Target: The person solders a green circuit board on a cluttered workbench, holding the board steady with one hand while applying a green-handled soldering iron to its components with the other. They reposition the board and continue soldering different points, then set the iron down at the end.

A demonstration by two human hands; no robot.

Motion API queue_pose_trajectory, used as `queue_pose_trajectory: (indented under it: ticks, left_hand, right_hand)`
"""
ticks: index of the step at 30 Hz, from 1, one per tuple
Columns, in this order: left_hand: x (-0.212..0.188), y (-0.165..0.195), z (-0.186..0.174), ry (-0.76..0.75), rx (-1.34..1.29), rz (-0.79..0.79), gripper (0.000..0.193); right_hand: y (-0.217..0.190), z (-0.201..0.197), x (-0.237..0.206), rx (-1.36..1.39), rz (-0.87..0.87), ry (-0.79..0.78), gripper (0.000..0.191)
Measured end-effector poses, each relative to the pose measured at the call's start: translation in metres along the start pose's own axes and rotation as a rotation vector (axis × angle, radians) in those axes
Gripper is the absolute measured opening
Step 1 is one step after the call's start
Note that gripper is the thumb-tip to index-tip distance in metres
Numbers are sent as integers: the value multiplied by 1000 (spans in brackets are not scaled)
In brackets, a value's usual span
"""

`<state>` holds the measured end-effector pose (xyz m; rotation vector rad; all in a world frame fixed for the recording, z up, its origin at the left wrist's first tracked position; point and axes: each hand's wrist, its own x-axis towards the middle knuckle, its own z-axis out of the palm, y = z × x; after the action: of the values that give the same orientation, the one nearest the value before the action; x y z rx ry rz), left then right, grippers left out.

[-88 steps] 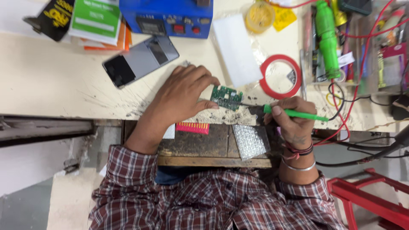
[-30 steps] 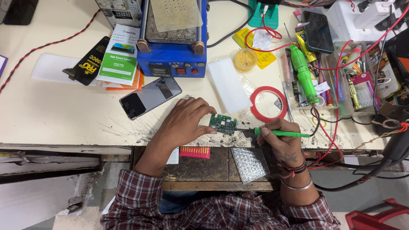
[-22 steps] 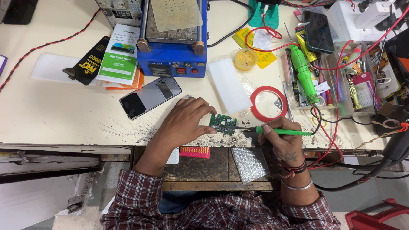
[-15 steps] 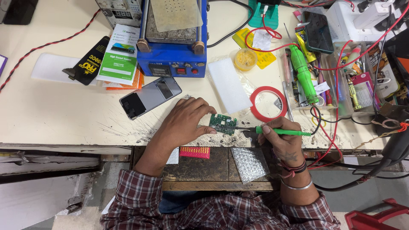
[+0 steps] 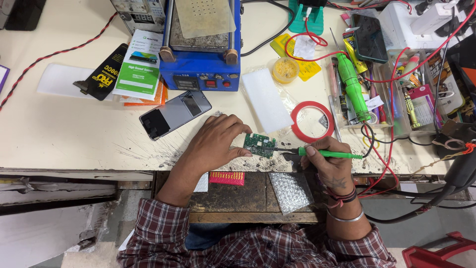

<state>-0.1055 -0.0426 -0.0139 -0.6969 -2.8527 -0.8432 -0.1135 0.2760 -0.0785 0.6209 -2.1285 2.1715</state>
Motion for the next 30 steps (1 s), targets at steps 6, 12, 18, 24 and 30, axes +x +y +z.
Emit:
queue_pose_trajectory:
  ticks: [6,12,18,24,30]
  left_hand:
    - [0,0,0,-10,0,-10,56]
    - [0,0,0,-8,3,-13,56]
    - [1,1,0,-7,2,-11,56]
    - [1,2,-1,11,-1,9,55]
    - [0,2,-2,7,2,8,55]
  right_hand:
    - [0,-1,0,-7,10,4,11]
    - [-1,0,0,-7,18,14,10]
    - [-2,0,0,0,23,15,10]
    - [-3,0,1,3,32,10,11]
    - [-3,0,1,4,36,16,11]
